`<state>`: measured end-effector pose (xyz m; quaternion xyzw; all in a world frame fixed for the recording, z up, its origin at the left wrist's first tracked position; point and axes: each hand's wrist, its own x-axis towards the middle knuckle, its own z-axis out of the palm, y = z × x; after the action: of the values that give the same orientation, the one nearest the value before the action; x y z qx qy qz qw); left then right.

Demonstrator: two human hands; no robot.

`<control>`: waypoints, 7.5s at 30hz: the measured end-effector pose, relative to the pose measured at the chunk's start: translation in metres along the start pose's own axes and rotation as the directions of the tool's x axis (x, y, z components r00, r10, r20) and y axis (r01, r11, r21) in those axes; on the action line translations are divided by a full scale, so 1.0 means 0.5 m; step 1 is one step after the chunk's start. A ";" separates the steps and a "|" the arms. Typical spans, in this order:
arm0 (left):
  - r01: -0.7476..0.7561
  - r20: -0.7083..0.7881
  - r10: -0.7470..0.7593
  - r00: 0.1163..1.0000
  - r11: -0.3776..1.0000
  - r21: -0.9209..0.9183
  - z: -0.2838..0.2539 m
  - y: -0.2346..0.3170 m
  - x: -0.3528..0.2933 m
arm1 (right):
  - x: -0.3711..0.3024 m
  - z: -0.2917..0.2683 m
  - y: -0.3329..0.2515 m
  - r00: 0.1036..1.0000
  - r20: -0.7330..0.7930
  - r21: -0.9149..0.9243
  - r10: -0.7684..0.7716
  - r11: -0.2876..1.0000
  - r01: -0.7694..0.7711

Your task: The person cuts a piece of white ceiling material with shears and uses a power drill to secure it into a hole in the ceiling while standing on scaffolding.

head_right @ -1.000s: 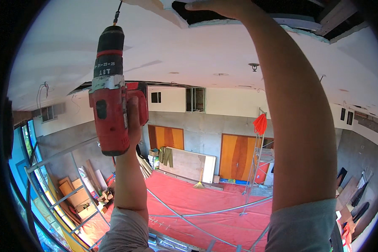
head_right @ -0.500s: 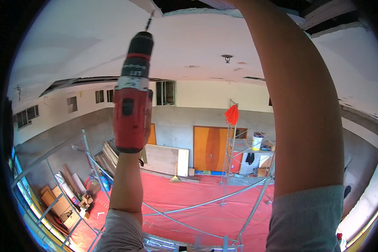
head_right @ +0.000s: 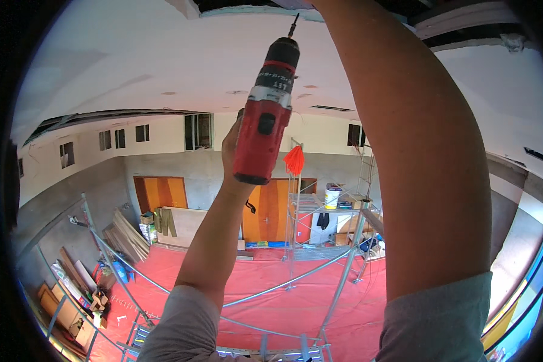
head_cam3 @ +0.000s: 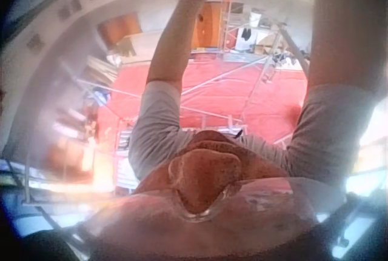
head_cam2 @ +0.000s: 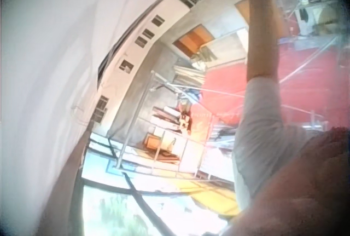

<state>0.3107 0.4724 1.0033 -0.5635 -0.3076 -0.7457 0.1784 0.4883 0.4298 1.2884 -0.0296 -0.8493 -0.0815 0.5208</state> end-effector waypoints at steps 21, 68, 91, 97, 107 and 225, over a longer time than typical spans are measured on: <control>-0.373 -0.044 0.385 0.922 0.911 0.175 0.086 -0.058 0.041 | 0.022 0.016 0.001 0.998 -0.046 0.108 -0.032 0.993 0.037; -0.170 -0.044 0.169 0.985 0.985 -0.032 0.109 -0.092 0.053 | 0.017 0.020 -0.004 0.999 -0.038 0.210 -0.007 0.978 0.015; -0.254 -0.047 0.255 0.966 0.967 0.020 0.113 -0.095 0.058 | 0.018 0.020 0.002 0.998 -0.027 0.226 -0.057 0.972 0.062; -0.421 -0.059 0.441 0.896 0.884 0.204 0.115 -0.100 0.063 | 0.002 0.015 -0.003 0.995 -0.012 0.262 -0.102 0.960 0.102; -0.288 -0.096 0.282 0.955 0.956 -0.054 0.124 -0.105 0.063 | 0.012 0.018 -0.005 0.998 -0.021 0.184 -0.060 0.981 0.063; -0.312 -0.030 0.311 0.950 0.950 -0.015 0.125 -0.131 0.069 | 0.028 0.020 -0.002 1.000 0.014 0.324 0.026 0.945 -0.029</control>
<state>0.3059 0.5652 1.0305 -0.5964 -0.2051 -0.7188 0.2925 0.4729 0.4299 1.2963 0.0442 -0.8532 0.0667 0.5154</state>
